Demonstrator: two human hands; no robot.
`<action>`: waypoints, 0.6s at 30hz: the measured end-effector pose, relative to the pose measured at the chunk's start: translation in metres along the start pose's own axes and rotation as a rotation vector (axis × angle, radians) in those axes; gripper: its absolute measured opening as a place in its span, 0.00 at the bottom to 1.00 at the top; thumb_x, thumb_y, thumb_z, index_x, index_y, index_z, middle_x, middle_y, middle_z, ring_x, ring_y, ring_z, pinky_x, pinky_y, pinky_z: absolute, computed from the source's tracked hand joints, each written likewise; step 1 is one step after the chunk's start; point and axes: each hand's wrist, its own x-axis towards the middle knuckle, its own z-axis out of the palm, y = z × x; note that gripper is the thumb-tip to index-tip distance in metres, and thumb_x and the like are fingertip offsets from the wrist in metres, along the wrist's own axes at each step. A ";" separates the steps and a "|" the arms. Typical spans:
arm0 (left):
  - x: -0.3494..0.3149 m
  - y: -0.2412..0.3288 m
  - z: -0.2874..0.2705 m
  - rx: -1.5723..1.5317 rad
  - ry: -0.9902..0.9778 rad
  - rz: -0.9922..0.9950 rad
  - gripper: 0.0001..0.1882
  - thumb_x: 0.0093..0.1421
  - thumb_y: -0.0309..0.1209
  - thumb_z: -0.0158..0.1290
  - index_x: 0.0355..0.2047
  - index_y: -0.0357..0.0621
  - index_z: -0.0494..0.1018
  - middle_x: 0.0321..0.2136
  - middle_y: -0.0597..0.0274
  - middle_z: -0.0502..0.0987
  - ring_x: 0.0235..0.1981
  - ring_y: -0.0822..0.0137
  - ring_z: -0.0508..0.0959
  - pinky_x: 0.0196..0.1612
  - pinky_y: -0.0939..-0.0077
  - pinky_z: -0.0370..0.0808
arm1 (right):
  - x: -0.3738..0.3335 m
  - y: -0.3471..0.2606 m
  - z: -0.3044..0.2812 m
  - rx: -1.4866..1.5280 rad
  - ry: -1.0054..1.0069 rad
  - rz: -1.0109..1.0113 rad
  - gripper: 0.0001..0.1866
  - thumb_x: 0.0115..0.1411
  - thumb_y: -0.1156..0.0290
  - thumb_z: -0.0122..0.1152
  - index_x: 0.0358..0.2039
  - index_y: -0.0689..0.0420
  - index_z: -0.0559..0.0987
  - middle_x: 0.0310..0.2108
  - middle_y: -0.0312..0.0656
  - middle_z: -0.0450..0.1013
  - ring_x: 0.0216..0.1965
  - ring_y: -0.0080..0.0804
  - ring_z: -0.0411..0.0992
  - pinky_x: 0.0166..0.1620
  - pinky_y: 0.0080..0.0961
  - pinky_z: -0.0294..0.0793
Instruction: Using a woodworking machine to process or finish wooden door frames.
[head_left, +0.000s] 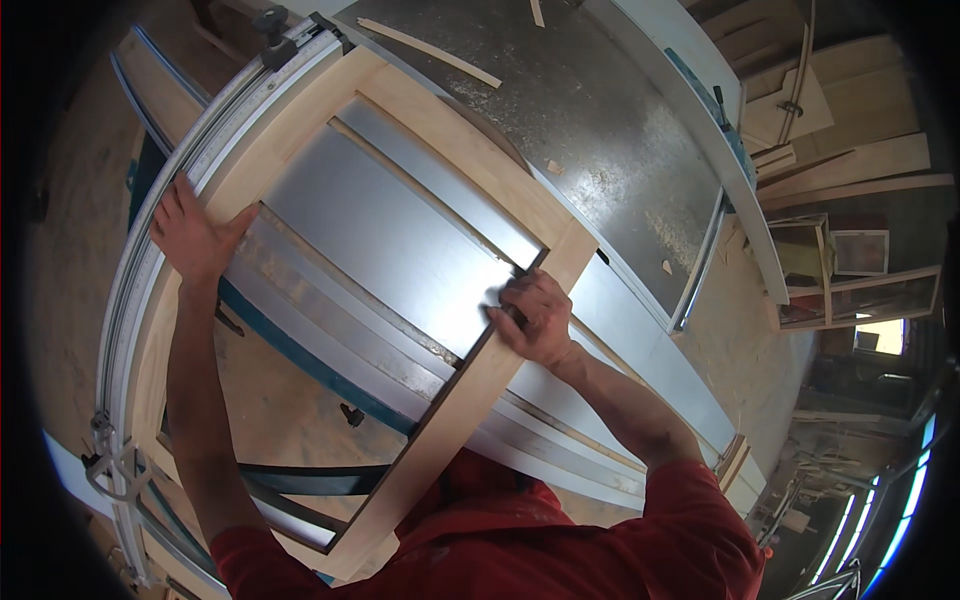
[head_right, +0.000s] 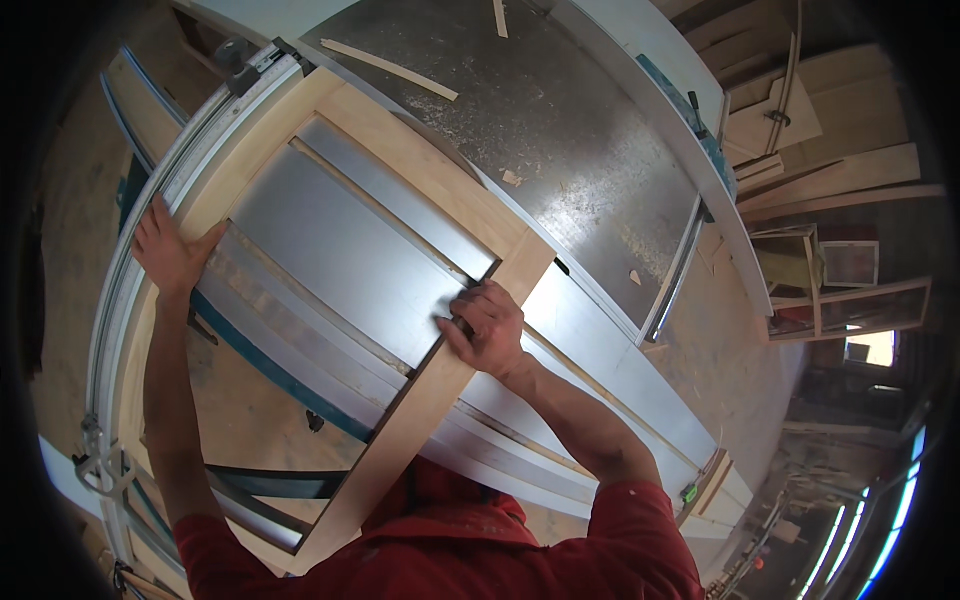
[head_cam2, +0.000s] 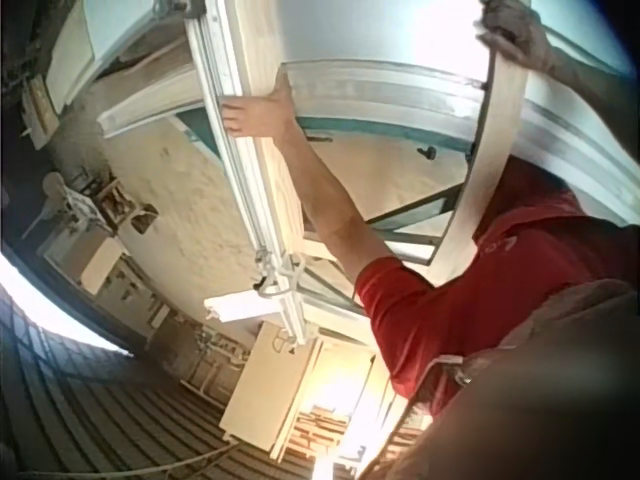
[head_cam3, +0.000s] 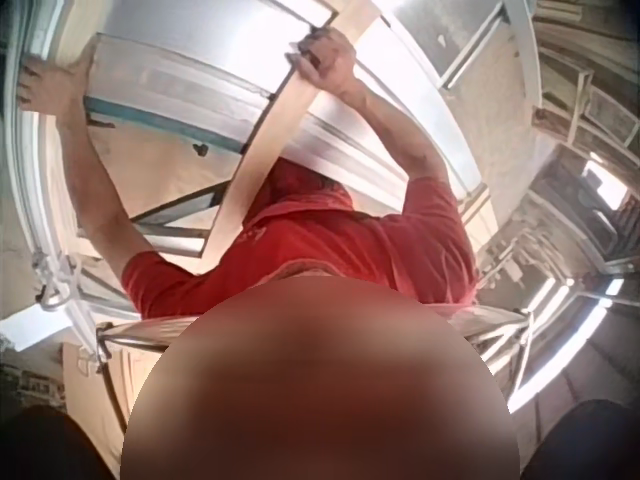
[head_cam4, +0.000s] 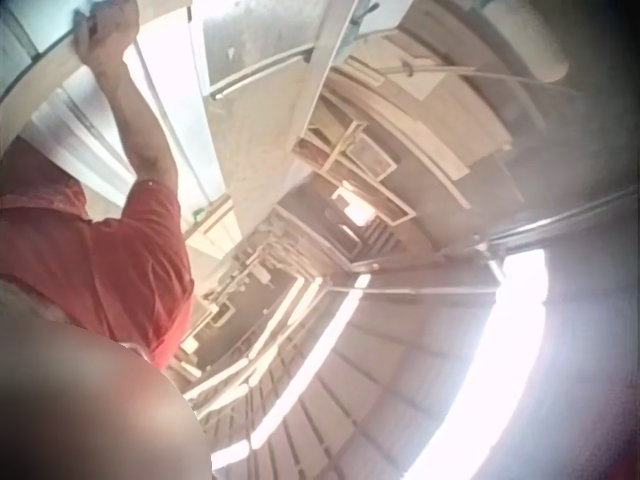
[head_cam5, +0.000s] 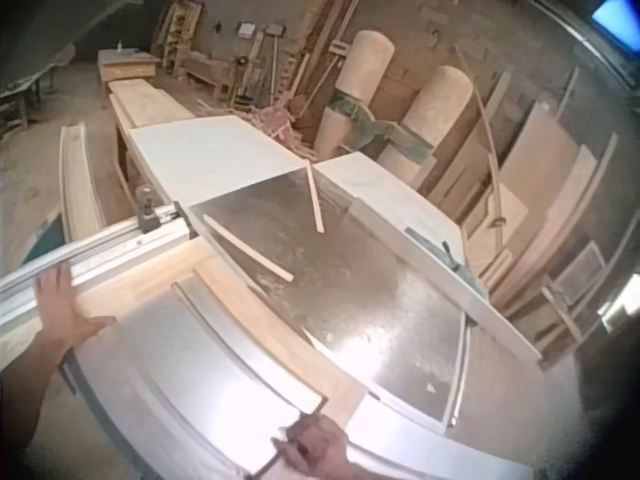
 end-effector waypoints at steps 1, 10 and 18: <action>0.000 0.001 0.001 0.005 -0.004 -0.002 0.68 0.44 0.76 0.67 0.73 0.42 0.60 0.65 0.47 0.67 0.67 0.45 0.66 0.70 0.40 0.58 | -0.002 0.001 -0.001 -0.001 -0.004 0.007 0.12 0.50 0.71 0.78 0.33 0.58 0.85 0.28 0.41 0.80 0.34 0.41 0.79 0.49 0.40 0.79; -0.001 0.017 0.008 0.067 0.028 0.004 0.68 0.45 0.78 0.65 0.74 0.43 0.60 0.64 0.48 0.69 0.65 0.46 0.68 0.69 0.41 0.59 | -0.004 0.021 -0.007 -0.013 0.014 -0.015 0.12 0.50 0.70 0.79 0.34 0.58 0.85 0.29 0.42 0.80 0.35 0.42 0.80 0.56 0.43 0.79; 0.001 0.023 0.016 0.030 0.075 0.048 0.67 0.45 0.78 0.65 0.73 0.41 0.61 0.62 0.47 0.70 0.64 0.45 0.68 0.66 0.40 0.61 | -0.005 0.034 -0.017 -0.003 0.013 -0.007 0.12 0.50 0.69 0.79 0.34 0.58 0.85 0.31 0.43 0.81 0.37 0.42 0.80 0.54 0.42 0.79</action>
